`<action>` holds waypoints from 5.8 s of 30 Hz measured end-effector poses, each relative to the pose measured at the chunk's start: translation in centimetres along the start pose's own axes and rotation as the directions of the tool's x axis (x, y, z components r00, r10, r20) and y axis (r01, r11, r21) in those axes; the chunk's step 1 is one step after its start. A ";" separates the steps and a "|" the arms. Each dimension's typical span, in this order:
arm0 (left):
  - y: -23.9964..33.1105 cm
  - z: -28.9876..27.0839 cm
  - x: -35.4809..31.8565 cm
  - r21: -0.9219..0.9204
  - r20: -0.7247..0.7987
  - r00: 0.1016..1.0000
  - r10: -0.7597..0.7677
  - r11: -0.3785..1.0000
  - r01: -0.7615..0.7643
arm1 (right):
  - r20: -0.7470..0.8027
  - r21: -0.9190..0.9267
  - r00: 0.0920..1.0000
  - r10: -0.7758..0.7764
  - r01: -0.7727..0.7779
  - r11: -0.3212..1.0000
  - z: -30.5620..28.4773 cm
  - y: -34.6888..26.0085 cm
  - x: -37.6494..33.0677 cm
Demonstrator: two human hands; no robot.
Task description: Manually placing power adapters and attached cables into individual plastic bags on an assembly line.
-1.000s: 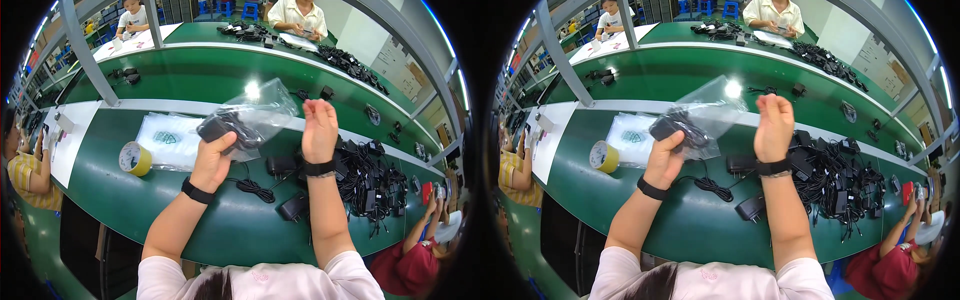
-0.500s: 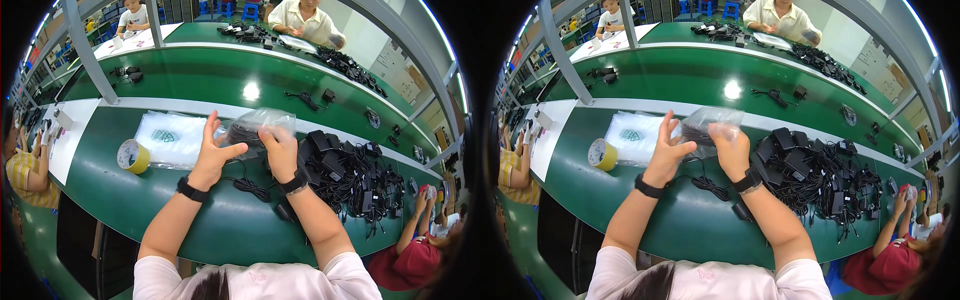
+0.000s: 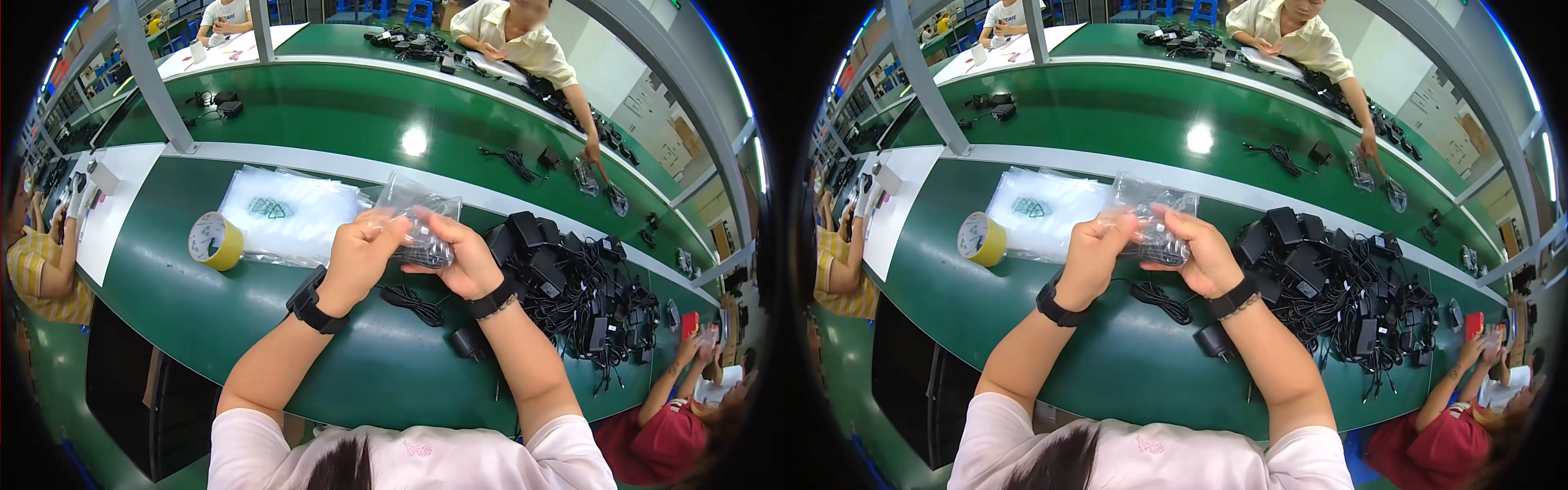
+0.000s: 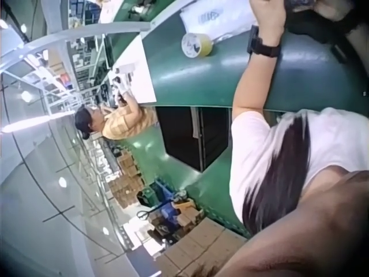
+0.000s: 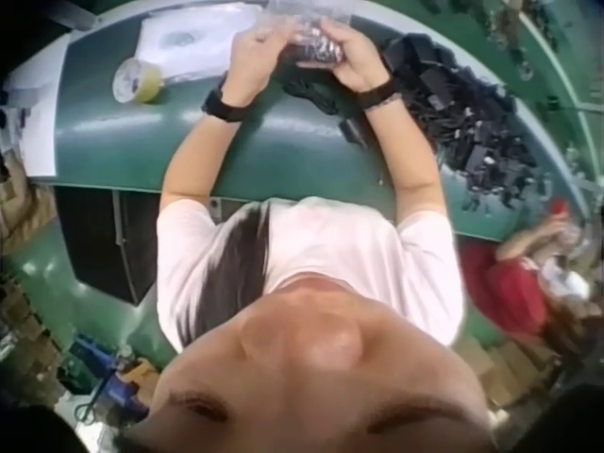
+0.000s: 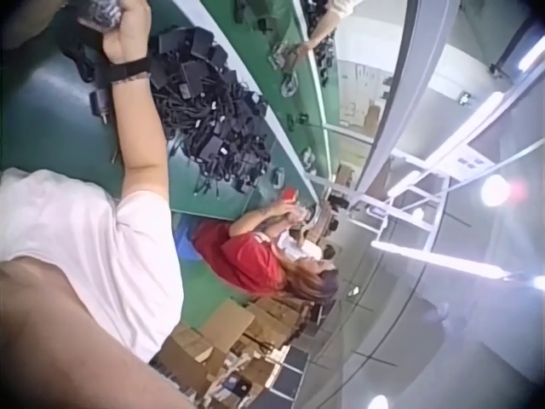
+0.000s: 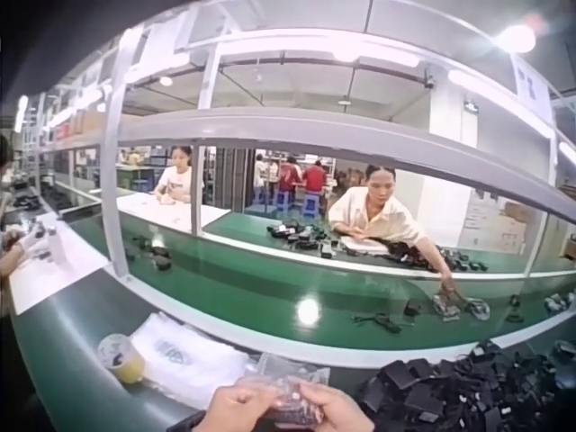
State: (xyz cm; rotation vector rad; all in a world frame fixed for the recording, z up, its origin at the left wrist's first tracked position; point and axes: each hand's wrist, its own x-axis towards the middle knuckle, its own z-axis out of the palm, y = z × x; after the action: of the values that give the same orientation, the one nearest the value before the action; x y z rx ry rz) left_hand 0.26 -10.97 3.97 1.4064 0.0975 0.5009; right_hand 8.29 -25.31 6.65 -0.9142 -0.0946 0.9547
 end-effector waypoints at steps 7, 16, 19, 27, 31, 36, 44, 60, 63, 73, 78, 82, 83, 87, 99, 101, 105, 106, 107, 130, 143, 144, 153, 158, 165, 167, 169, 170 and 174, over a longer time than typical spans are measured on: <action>0.1 0.0 1.6 -0.311 -0.275 0.933 -0.230 0.940 0.140 | 0.042 -0.290 0.959 -0.280 0.280 0.915 0.0 0.7 -0.7; 3.4 -3.9 2.9 -0.234 -0.295 0.939 -0.176 0.966 0.108 | 0.189 -0.972 0.892 -0.410 0.229 0.051 -3.8 -11.0 9.6; 7.9 -4.0 2.0 -0.187 -0.399 0.917 0.008 0.978 -0.090 | 0.680 -0.602 0.589 -0.437 0.109 -0.791 -8.7 -13.4 18.8; 10.7 -4.8 0.7 -0.092 -0.464 0.825 0.322 0.909 -0.407 | 0.303 -0.571 0.847 -0.437 -0.206 -0.794 -17.9 -12.6 30.6; 11.0 -5.4 0.0 -0.109 -0.409 0.833 0.372 0.887 -0.450 | 0.238 -0.944 0.788 -0.567 0.049 -0.328 -12.1 -15.8 27.3; 11.5 -4.9 0.0 -0.152 -0.360 0.837 0.412 0.859 -0.488 | -0.331 -0.641 0.715 -0.616 -0.649 -0.409 -24.3 -23.0 18.7; 10.4 -3.3 0.4 -0.218 -0.257 0.905 0.340 0.892 -0.397 | 0.077 -0.863 0.806 -0.587 -0.241 -0.444 -22.1 -23.0 12.9; 5.4 -3.8 3.0 -0.856 0.023 0.975 -0.221 0.500 0.133 | 0.690 -0.631 0.704 -0.169 0.699 0.335 6.2 -10.7 -9.1; 6.2 -5.2 2.9 -0.882 -0.070 0.993 -0.093 0.470 -0.018 | 0.555 -0.820 0.827 -0.086 0.562 0.108 3.7 -8.8 -9.0; 8.2 -6.3 2.1 -0.903 0.038 0.998 -0.042 0.427 0.053 | 0.505 -0.815 0.855 -0.121 0.518 0.261 -0.4 -4.5 -6.0; 9.4 -4.6 1.6 -0.788 0.103 0.994 -0.023 0.608 0.095 | 0.348 -0.879 0.688 -0.637 0.475 0.034 -0.5 -2.5 -3.0; 9.2 -3.3 0.5 -0.793 0.236 0.969 0.068 0.590 0.151 | 0.229 -0.895 0.684 -0.693 0.427 0.126 -1.0 -2.1 -0.7; 8.5 -2.9 0.3 -0.791 0.239 0.969 0.068 0.592 0.153 | 0.176 -0.899 0.712 -0.680 0.397 0.183 -0.8 -2.0 -0.4; 6.6 -0.3 -0.7 -0.585 0.268 0.956 -0.119 0.768 0.260 | -0.014 -0.561 0.739 -0.674 0.552 0.617 0.1 -1.7 -0.2; 5.2 1.8 -0.3 -0.463 0.013 0.997 -0.076 0.884 0.073 | 0.098 -0.415 0.756 -0.647 0.622 0.664 2.8 1.4 -2.2; 4.7 1.4 -0.3 -0.438 -0.013 0.998 -0.063 0.898 0.051 | 0.230 -0.570 0.649 -0.726 0.694 0.439 2.0 1.4 -1.8; 4.2 1.2 -0.4 -0.470 -0.064 0.997 -0.035 0.883 0.001 | 0.534 -0.673 0.367 -0.761 0.730 -0.120 2.0 1.6 -1.6; 4.5 1.4 -0.5 -0.469 -0.065 0.997 -0.037 0.883 0.002 | 0.533 -0.674 0.369 -0.761 0.730 -0.118 2.1 1.7 -1.7; 4.9 1.8 -0.7 -0.485 -0.069 0.997 -0.034 0.875 -0.004 | 0.545 -0.658 0.371 -0.752 0.744 -0.110 2.2 1.9 -1.8; 4.2 2.1 -1.7 0.060 -0.128 0.977 0.171 0.985 -0.165 | 0.034 0.033 0.957 -0.288 0.286 0.958 1.4 2.7 -1.8; 3.9 3.3 -1.9 -0.289 -0.152 0.987 -0.060 0.957 0.014 | 0.369 -0.376 0.620 -0.692 0.781 0.499 1.2 4.0 -1.8; 4.1 3.1 -1.9 -0.334 -0.100 0.994 -0.038 0.943 0.002 | 0.303 -0.513 0.679 -0.668 0.707 0.486 1.7 3.5 -2.1; 0.0 -8.3 2.0 0.980 0.075 0.994 0.076 0.179 -0.088 | -0.060 -0.490 0.696 -0.716 0.604 0.629 -0.5 -1.3 -1.4; -1.4 -10.3 2.1 0.999 0.027 0.996 -0.087 0.027 -0.025 | -0.043 -0.445 0.652 -0.757 0.666 0.599 -0.3 -2.1 -1.4; 0.9 -12.2 3.2 0.951 -0.046 0.977 -0.210 0.289 0.107 | -0.100 -0.460 0.717 -0.690 0.582 0.671 -1.2 -1.8 -0.8; 1.5 -12.6 3.4 0.932 -0.102 0.979 -0.176 0.326 0.156 | -0.088 -0.476 0.725 -0.683 0.572 0.668 -1.1 -1.8 -0.9; 2.5 -12.4 3.8 0.853 -0.268 0.922 -0.280 0.376 0.362 | -0.084 -0.490 0.743 -0.665 0.550 0.676 -1.4 -1.5 -0.7; 3.0 -12.7 4.0 0.771 -0.322 0.894 -0.313 0.462 0.439 | -0.093 -0.469 0.751 -0.653 0.545 0.694 -1.4 -1.4 -0.6; 5.3 -13.2 4.1 0.451 -0.470 0.873 -0.130 0.815 0.364 | -0.073 -0.392 0.800 -0.595 0.526 0.755 -1.2 -1.2 -0.7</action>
State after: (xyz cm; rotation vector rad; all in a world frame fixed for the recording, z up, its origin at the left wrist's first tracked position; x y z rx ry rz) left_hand -2.31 3.17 7.66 1.7679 0.8255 0.5707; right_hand 9.20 -26.89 7.01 -1.2161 -0.3685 0.2725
